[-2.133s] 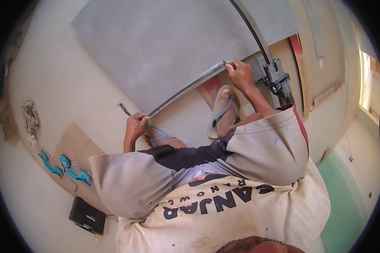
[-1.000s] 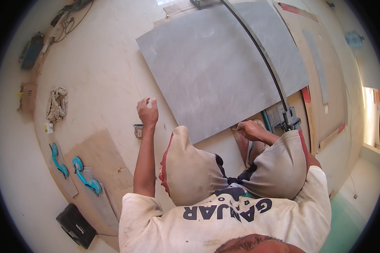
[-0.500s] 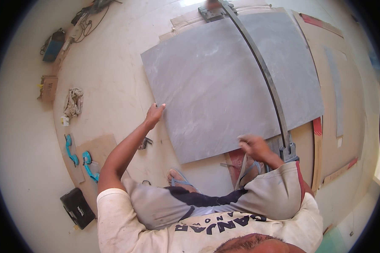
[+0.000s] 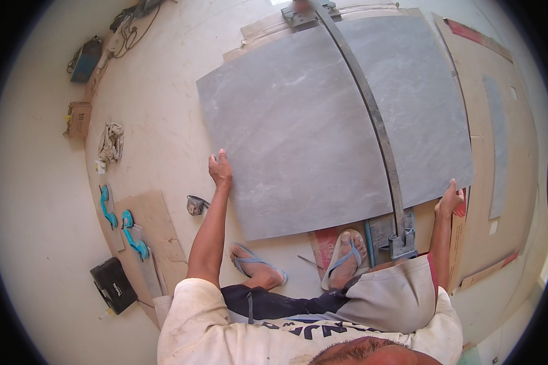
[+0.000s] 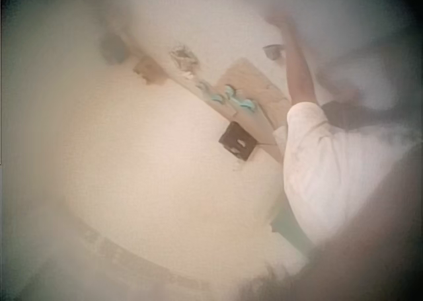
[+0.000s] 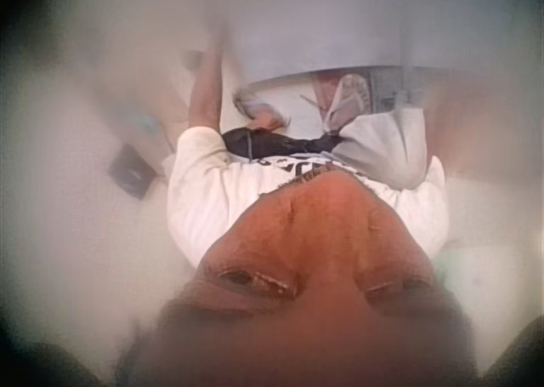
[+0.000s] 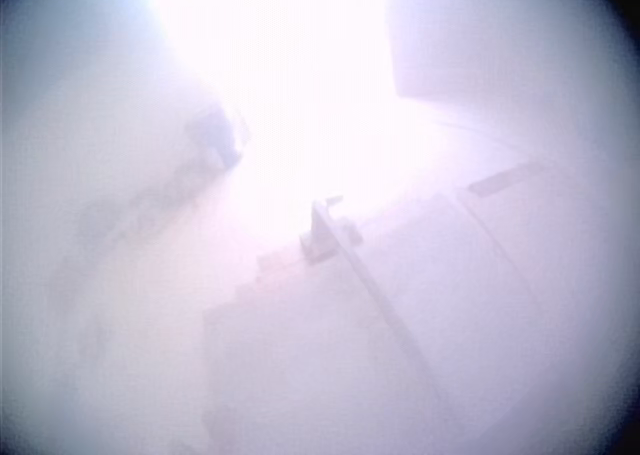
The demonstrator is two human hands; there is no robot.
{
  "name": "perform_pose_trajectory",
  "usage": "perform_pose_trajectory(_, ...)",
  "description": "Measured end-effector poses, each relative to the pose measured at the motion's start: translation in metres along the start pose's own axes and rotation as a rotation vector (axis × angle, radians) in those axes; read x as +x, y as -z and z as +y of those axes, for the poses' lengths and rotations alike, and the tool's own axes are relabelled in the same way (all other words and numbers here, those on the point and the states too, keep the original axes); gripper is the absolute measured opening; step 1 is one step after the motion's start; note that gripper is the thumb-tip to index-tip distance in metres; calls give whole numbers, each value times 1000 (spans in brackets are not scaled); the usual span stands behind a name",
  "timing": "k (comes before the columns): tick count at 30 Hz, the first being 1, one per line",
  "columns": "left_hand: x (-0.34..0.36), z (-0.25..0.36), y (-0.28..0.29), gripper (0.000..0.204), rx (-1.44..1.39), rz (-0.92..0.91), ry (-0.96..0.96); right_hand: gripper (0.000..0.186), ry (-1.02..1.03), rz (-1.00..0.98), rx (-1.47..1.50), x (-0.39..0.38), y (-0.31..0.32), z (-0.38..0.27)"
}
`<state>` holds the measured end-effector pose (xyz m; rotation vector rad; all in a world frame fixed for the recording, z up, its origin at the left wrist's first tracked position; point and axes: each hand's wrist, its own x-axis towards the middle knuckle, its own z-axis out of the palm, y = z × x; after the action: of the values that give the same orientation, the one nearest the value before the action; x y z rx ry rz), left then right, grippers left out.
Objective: The person measures a section of a concrete floor with a tape measure and pencil, then moves to a tile cutter. They measure and mark a large ceramic tile, align it on the cutter, and use the cutting head to score and snap the tile into two pieces.
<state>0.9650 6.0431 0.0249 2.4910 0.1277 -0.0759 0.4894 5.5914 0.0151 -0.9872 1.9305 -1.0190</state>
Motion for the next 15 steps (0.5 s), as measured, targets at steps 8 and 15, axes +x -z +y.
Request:
perform_pose_trajectory(8,3,10,7,59,-16,19,1,44,-261,-181,278,12,-2,-4)
perform_pose_trajectory(15,-10,18,-12,58,-22,18,-40,43,-203,-180,227,41,-1,-14)
